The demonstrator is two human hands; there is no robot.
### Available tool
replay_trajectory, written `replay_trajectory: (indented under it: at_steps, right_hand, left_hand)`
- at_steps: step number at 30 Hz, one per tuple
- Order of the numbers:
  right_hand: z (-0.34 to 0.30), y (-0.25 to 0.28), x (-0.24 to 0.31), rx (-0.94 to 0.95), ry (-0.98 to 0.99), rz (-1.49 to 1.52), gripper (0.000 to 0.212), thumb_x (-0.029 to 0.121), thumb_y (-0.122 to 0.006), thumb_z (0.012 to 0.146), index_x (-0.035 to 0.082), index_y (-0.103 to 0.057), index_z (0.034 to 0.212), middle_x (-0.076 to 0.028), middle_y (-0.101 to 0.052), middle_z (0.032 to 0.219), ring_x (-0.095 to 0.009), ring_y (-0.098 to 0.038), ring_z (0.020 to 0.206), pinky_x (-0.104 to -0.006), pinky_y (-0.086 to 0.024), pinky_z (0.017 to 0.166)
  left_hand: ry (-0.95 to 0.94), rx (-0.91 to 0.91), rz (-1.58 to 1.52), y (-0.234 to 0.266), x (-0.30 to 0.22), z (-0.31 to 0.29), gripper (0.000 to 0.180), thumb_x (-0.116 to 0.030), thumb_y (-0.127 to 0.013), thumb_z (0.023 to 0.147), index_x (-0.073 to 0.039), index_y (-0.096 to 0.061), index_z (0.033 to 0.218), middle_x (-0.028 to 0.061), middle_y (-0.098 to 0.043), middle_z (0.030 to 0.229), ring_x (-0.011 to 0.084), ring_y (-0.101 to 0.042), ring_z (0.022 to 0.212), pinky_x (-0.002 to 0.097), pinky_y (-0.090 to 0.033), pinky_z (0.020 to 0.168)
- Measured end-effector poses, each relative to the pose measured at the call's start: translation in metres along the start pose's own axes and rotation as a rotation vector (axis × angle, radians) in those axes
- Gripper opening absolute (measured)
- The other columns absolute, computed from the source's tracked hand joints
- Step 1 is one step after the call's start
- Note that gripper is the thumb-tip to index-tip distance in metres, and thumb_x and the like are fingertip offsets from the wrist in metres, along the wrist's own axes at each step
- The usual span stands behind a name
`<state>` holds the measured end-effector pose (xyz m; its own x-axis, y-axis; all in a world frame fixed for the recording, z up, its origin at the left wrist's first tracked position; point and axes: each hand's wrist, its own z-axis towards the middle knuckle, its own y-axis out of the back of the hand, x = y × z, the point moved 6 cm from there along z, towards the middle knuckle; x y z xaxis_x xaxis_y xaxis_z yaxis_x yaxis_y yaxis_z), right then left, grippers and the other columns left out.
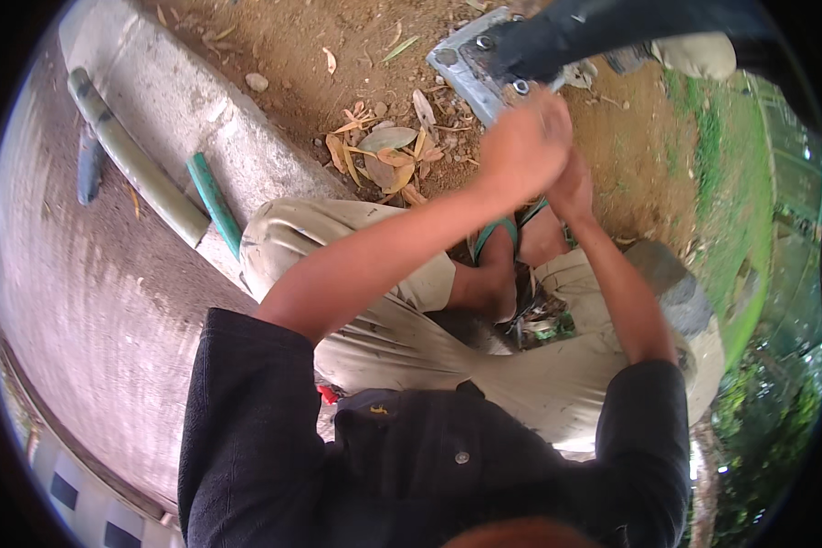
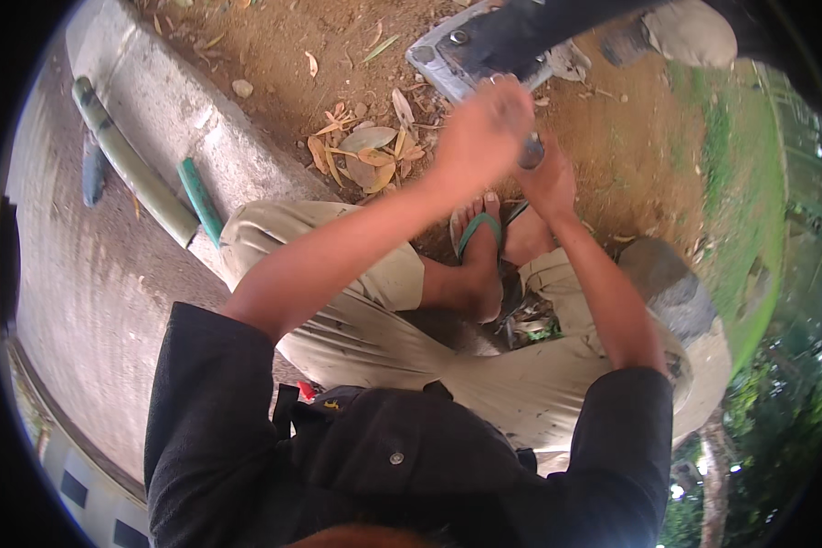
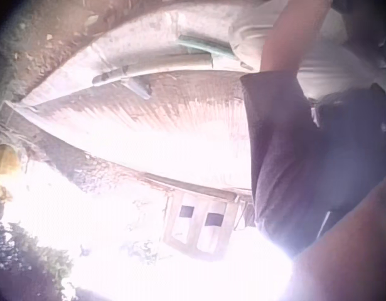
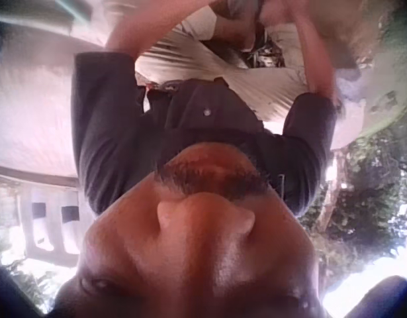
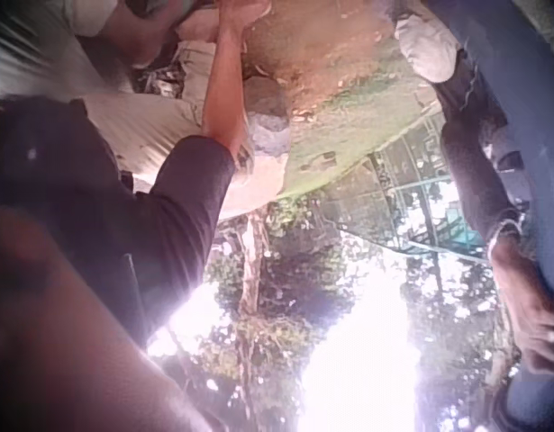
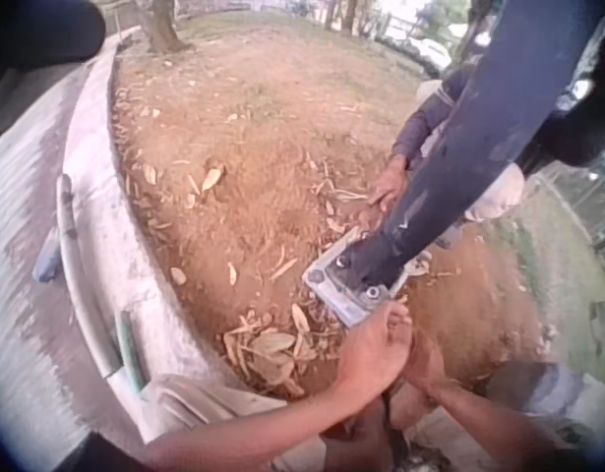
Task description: The person uses a flat piece of metal with a hole to tighten nuts on bolts at the base of a black pole, working by hand to rotate the nuts.
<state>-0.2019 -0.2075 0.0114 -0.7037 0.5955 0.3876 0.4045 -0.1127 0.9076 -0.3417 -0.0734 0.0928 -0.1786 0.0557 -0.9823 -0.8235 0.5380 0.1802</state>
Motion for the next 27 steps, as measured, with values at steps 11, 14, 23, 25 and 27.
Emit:
replay_trajectory:
  at_steps: [11,14,23,25,27]
  right_hand:
    - [-0.030,0.003,0.005,0.389,-0.139,-0.061,0.047,0.022,-0.071,0.097,0.005,-0.055,0.137,-0.013,-0.070,0.105,-0.019,-0.068,0.094,-0.0371,-0.055,0.084]
    - [-0.026,-0.001,-0.028,0.460,-0.002,-0.295,0.033,0.021,-0.061,0.103,0.007,-0.057,0.132,-0.009,-0.070,0.098,-0.017,-0.070,0.088,-0.0305,-0.056,0.078]
    - [-0.035,-0.055,0.015,0.241,-0.649,0.796,0.032,0.015,-0.078,0.091,0.006,-0.051,0.107,-0.005,-0.062,0.079,-0.017,-0.063,0.061,-0.0321,-0.053,0.053]
    - [-0.046,-0.070,0.037,0.159,-0.692,0.861,0.033,0.017,-0.078,0.090,0.006,-0.051,0.106,-0.006,-0.062,0.079,-0.017,-0.063,0.060,-0.0325,-0.053,0.052]
    - [-0.046,-0.062,0.045,0.024,-0.745,0.883,0.034,0.018,-0.079,0.089,0.006,-0.052,0.105,-0.007,-0.063,0.078,-0.017,-0.063,0.059,-0.0326,-0.053,0.051]
  left_hand:
    - [-0.149,0.379,0.149,-0.059,-0.012,-0.063,0.018,-0.017,-0.073,0.075,-0.005,-0.076,0.088,0.0185,-0.075,0.083,0.0379,-0.074,0.081,0.0606,-0.053,0.077]
    - [-0.147,0.413,0.029,-0.031,-0.025,-0.049,0.014,-0.019,-0.076,0.073,-0.009,-0.078,0.082,0.0160,-0.076,0.085,0.0379,-0.074,0.083,0.0643,-0.052,0.080]
    - [-0.340,0.662,-0.049,-0.015,-0.028,-0.054,0.025,-0.019,-0.074,0.072,-0.004,-0.074,0.092,0.0183,-0.074,0.083,0.0357,-0.074,0.077,0.0519,-0.057,0.072]
    - [-0.381,0.637,0.015,-0.023,-0.027,-0.061,0.024,-0.019,-0.072,0.075,-0.003,-0.073,0.093,0.0179,-0.074,0.083,0.0350,-0.075,0.076,0.0501,-0.057,0.070]
    - [-0.416,0.636,0.031,-0.028,-0.034,-0.059,0.023,-0.019,-0.069,0.077,-0.004,-0.073,0.095,0.0169,-0.074,0.083,0.0346,-0.075,0.076,0.0499,-0.056,0.069]
